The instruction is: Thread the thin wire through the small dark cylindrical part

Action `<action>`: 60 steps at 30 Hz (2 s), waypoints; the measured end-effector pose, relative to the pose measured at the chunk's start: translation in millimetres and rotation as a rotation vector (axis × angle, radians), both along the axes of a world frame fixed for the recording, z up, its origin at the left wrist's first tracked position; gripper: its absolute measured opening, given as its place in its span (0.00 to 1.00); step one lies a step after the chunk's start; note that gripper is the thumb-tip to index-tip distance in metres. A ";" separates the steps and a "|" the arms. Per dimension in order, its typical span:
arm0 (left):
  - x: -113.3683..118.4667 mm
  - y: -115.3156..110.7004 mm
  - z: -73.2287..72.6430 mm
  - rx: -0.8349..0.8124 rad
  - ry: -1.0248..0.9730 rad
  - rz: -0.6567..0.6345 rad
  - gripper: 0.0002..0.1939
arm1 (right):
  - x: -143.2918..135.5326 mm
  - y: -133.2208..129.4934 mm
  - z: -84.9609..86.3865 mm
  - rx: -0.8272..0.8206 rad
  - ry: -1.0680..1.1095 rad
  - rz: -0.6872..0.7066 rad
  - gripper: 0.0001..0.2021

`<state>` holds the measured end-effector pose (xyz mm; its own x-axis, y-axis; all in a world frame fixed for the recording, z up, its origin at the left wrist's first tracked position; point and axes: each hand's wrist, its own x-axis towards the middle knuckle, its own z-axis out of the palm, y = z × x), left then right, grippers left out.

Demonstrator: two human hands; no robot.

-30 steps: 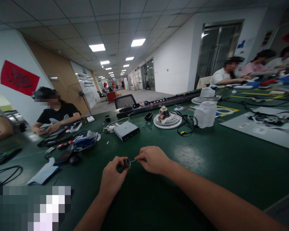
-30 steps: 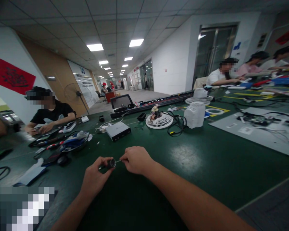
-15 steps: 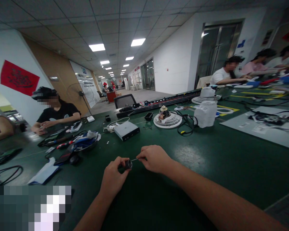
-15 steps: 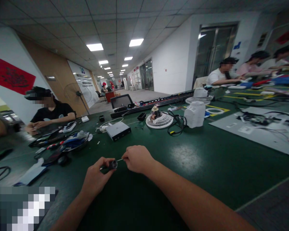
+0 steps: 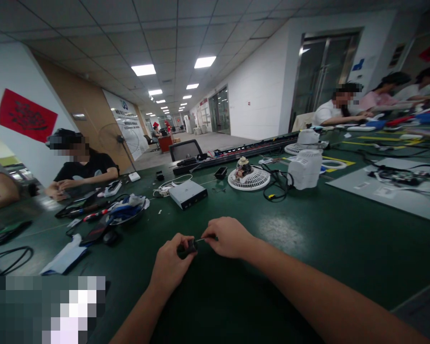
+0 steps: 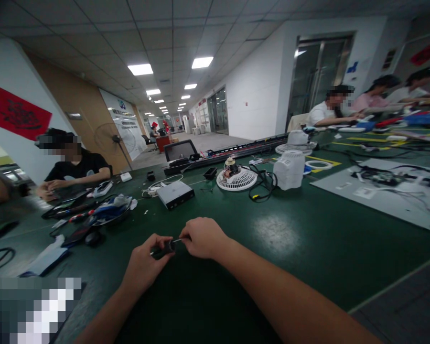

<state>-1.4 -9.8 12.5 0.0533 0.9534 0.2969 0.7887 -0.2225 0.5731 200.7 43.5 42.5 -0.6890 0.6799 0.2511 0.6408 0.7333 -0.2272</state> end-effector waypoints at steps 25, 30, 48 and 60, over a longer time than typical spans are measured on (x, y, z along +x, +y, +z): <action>-7.1 6.1 -4.8 0.061 0.230 0.180 0.15 | -20.1 4.8 -25.0 -0.366 0.295 -0.281 0.19; -11.3 6.6 -5.1 -0.023 0.218 0.270 0.18 | -30.8 -1.3 -30.4 -0.332 0.225 -0.234 0.09; -0.9 2.7 -0.9 0.167 0.007 -0.047 0.10 | -19.3 8.3 -27.0 -0.370 0.628 -0.041 0.06; -4.5 -0.2 -1.9 0.226 -0.011 -0.159 0.14 | -18.0 2.7 -21.8 -0.248 0.576 0.030 0.04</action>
